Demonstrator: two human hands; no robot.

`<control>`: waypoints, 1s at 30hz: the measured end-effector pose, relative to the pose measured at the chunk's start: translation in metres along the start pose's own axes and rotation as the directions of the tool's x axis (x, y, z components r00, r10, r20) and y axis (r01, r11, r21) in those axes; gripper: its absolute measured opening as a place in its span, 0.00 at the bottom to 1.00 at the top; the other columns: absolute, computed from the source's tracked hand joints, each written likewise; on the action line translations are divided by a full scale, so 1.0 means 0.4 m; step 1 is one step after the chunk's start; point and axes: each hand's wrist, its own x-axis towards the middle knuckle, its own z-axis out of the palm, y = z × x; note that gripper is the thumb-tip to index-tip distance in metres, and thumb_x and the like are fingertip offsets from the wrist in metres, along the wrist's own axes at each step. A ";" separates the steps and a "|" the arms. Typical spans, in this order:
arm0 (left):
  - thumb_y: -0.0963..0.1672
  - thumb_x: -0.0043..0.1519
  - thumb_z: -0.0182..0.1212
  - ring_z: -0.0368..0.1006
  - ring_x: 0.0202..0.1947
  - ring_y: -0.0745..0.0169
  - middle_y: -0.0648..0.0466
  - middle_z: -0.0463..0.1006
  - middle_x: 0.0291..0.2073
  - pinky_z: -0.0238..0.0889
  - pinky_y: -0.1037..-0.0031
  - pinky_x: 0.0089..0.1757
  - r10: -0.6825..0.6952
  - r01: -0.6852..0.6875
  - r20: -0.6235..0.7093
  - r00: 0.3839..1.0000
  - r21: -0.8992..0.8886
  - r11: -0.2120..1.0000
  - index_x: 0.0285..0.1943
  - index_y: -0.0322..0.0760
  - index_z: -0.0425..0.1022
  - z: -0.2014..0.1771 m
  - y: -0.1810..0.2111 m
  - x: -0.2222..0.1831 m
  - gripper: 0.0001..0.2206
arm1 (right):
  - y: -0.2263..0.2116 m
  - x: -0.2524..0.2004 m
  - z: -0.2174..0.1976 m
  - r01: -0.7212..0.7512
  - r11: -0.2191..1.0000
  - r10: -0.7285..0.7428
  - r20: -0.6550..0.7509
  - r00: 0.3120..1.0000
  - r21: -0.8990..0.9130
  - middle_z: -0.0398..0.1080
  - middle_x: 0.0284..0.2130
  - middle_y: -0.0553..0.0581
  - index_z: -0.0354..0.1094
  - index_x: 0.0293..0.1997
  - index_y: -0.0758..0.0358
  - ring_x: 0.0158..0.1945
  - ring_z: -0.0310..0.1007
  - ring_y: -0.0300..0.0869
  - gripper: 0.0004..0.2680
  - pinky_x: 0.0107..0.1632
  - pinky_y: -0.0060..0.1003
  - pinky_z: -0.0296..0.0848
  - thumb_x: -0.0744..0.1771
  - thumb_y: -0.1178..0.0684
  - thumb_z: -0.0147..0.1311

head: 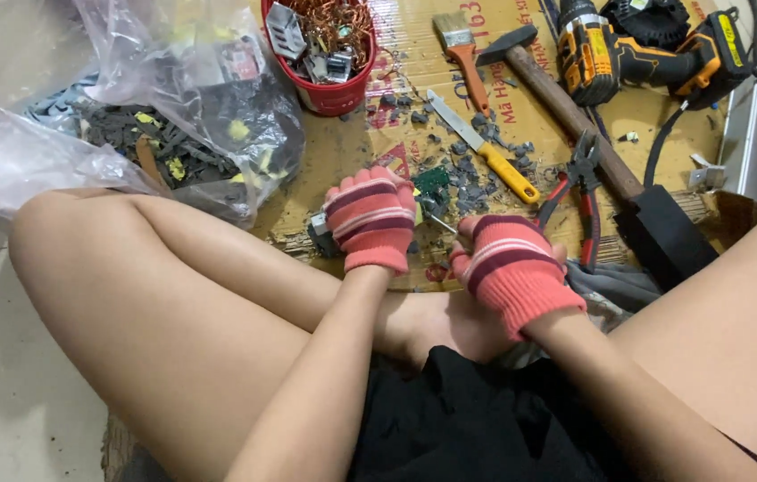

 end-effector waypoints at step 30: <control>0.53 0.55 0.56 0.78 0.35 0.50 0.51 0.79 0.28 0.66 0.58 0.43 -0.081 0.083 0.027 0.996 -0.067 0.994 0.30 0.47 0.75 -0.058 -0.010 0.052 0.12 | 0.068 -0.125 0.252 -0.017 -0.998 -0.029 0.218 0.976 -0.056 0.79 0.36 0.59 0.77 0.50 0.58 0.48 0.79 0.51 0.09 0.58 0.53 0.75 0.67 0.52 0.53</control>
